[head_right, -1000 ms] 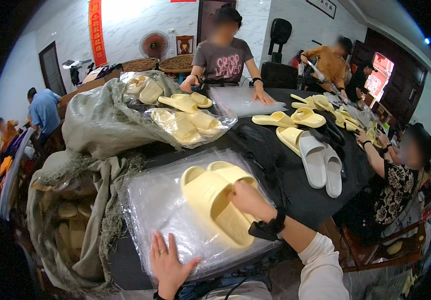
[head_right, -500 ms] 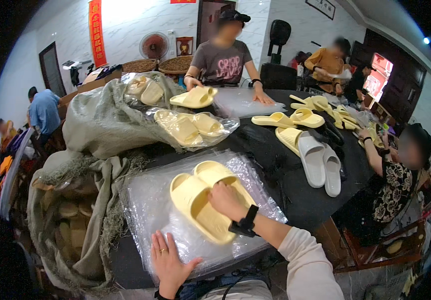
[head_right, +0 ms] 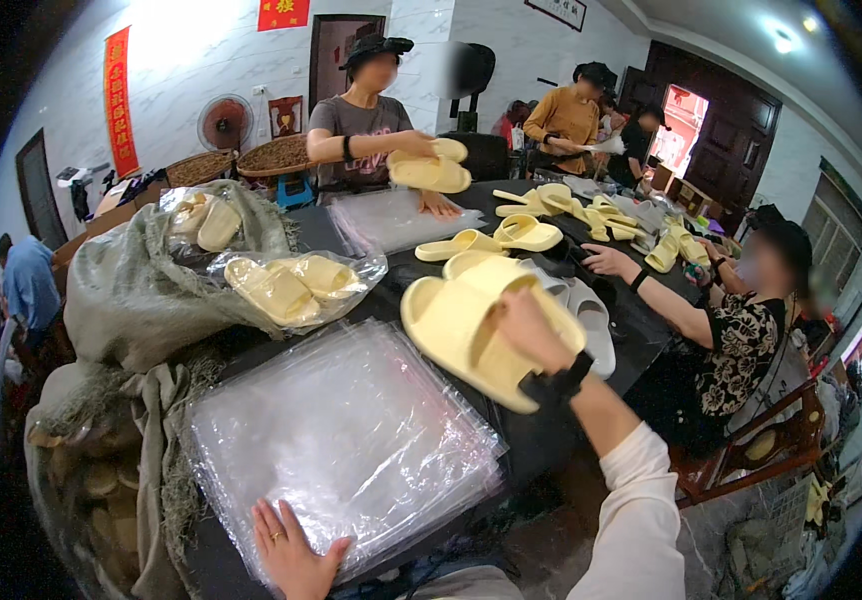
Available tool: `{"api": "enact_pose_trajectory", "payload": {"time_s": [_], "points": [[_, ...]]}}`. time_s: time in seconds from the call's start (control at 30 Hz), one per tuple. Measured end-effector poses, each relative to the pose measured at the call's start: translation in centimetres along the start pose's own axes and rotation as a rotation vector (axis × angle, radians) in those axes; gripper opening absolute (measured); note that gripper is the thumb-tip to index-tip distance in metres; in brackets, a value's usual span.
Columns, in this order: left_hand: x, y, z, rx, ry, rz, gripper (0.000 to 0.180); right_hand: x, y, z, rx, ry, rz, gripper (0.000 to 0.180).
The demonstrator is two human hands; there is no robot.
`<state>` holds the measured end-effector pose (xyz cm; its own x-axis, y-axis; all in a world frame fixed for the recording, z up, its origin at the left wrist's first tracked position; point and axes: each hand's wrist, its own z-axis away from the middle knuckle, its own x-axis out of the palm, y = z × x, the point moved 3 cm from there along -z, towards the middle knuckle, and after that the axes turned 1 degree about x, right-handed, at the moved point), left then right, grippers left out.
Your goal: The recorder is sorting and packaging yellow and white plastic slides into plastic bags.
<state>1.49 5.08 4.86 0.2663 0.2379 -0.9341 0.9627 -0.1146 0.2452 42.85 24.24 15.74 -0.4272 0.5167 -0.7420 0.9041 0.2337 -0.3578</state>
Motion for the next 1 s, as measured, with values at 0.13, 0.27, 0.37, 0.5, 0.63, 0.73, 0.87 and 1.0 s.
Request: {"api": "enact_pose_trajectory", "payload": {"time_s": [0.13,0.27,0.37,0.5,0.63,0.73,0.87,1.0], "points": [[-0.2,0.1,0.0,-0.006,-0.007,-0.028,0.095,-4.1,7.9,-5.5,0.184,0.13,0.021,0.018],[0.2,-0.1,0.2,-0.018,0.018,0.001,0.093,-5.7,12.9,-8.1,0.512,0.412,0.138,0.027],[1.3,-0.7,0.5,-0.015,0.011,-0.034,0.105,-1.4,12.7,-7.2,0.401,0.557,0.018,0.025],[1.0,-0.6,0.4,-0.015,0.007,-0.02,0.102,7.3,3.0,-2.7,0.243,0.195,-0.222,0.031],[1.7,-0.5,0.0,-0.009,-0.016,-0.004,0.104,7.7,-11.5,3.0,-0.15,-0.238,-0.495,0.029],[1.1,-1.2,0.7,-0.058,0.012,-0.001,0.103,7.4,-20.8,5.9,-0.278,-0.485,-0.639,0.028],[1.3,-0.6,-0.3,-0.021,0.053,0.053,0.101,9.1,-25.7,7.7,-0.338,-0.501,-0.762,0.029],[1.2,-0.9,-0.4,-0.021,0.044,0.078,0.099,16.5,-23.8,12.0,-0.455,-0.55,-0.452,0.035]]}}
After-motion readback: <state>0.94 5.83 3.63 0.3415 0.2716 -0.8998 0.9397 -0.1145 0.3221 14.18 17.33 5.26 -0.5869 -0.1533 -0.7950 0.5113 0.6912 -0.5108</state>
